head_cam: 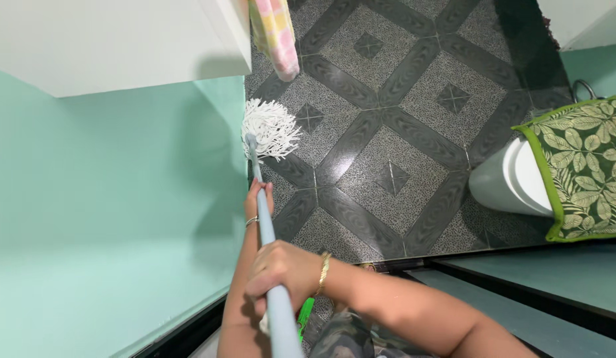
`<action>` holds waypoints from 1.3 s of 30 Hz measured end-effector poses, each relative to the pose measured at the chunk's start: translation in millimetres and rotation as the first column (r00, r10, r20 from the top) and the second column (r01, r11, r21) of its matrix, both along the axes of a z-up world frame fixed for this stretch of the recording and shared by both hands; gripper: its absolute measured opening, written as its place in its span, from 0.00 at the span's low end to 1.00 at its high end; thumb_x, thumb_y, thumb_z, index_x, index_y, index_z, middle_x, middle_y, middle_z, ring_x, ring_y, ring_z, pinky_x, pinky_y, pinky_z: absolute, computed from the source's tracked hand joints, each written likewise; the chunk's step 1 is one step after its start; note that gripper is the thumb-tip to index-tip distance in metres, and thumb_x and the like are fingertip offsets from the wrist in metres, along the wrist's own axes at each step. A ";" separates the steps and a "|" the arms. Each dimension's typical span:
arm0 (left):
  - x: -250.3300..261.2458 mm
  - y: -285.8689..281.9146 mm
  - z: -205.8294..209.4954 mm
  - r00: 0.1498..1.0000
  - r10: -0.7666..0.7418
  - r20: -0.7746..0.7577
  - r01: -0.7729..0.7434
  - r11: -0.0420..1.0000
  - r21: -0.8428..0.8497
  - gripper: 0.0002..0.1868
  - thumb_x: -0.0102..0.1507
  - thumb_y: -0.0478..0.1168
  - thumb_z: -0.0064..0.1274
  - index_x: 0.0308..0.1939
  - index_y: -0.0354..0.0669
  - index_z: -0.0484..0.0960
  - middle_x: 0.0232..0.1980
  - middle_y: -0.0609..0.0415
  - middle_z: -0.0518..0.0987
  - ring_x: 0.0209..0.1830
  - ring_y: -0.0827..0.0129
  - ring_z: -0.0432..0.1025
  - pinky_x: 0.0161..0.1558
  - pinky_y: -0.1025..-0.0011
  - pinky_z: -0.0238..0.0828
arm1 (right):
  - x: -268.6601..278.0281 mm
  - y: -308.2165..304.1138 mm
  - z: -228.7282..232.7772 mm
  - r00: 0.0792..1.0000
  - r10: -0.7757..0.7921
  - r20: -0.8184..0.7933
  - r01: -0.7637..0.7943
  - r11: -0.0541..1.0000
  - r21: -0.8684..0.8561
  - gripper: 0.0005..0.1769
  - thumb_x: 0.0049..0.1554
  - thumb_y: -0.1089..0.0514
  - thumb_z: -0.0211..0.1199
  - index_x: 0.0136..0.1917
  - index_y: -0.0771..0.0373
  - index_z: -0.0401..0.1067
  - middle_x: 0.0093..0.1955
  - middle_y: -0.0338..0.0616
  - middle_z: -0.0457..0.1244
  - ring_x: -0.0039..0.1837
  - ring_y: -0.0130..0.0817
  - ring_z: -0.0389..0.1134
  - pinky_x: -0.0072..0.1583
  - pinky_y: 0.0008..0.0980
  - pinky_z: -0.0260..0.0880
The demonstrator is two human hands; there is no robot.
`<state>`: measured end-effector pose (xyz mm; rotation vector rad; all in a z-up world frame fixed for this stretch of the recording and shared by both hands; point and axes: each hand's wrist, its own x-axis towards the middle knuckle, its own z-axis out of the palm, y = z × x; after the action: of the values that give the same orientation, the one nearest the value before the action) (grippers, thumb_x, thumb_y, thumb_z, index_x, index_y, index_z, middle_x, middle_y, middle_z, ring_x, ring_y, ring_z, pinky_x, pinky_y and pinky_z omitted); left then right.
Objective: The person mops the bathroom floor, repeatedly wringing the mop head by hand between cleaning the tiles near the toilet and sink.
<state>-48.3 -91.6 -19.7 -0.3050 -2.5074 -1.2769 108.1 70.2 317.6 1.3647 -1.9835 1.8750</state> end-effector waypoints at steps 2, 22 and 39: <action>-2.2 26.2 8.4 0.999 0.023 0.029 -0.023 1.000 -0.013 0.10 0.64 0.45 0.62 0.38 0.42 0.84 0.54 0.34 0.81 0.54 0.45 0.78 0.52 0.60 0.76 | -5.3 19.0 6.0 0.999 -0.034 -0.020 0.035 0.997 0.064 0.13 0.49 0.53 0.74 0.39 0.57 0.71 0.34 0.38 0.61 0.38 0.41 0.66 0.43 0.38 0.65; 18.5 402.4 4.4 0.785 -0.434 0.442 0.428 0.896 0.120 0.15 0.67 0.53 0.56 0.44 0.46 0.83 0.43 0.41 0.84 0.44 0.47 0.80 0.47 0.59 0.76 | 9.7 202.5 24.7 0.808 -0.584 0.081 0.509 0.760 0.405 0.17 0.46 0.55 0.69 0.28 0.59 0.61 0.27 0.41 0.57 0.32 0.41 0.64 0.39 0.40 0.64; 94.6 299.7 115.4 0.458 -0.869 -0.186 -0.044 -0.231 0.972 0.24 0.64 0.47 0.54 0.58 0.34 0.77 0.70 0.45 0.73 0.73 0.60 0.65 0.69 0.60 0.67 | -45.5 201.4 -126.5 0.733 -0.680 0.017 0.457 0.511 0.728 0.16 0.39 0.47 0.69 0.30 0.59 0.69 0.30 0.49 0.66 0.38 0.53 0.71 0.45 0.50 0.71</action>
<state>46.3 208.1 95.7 -0.5879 -0.6550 -3.6877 62.6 271.5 191.1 0.2861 -2.9775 1.0831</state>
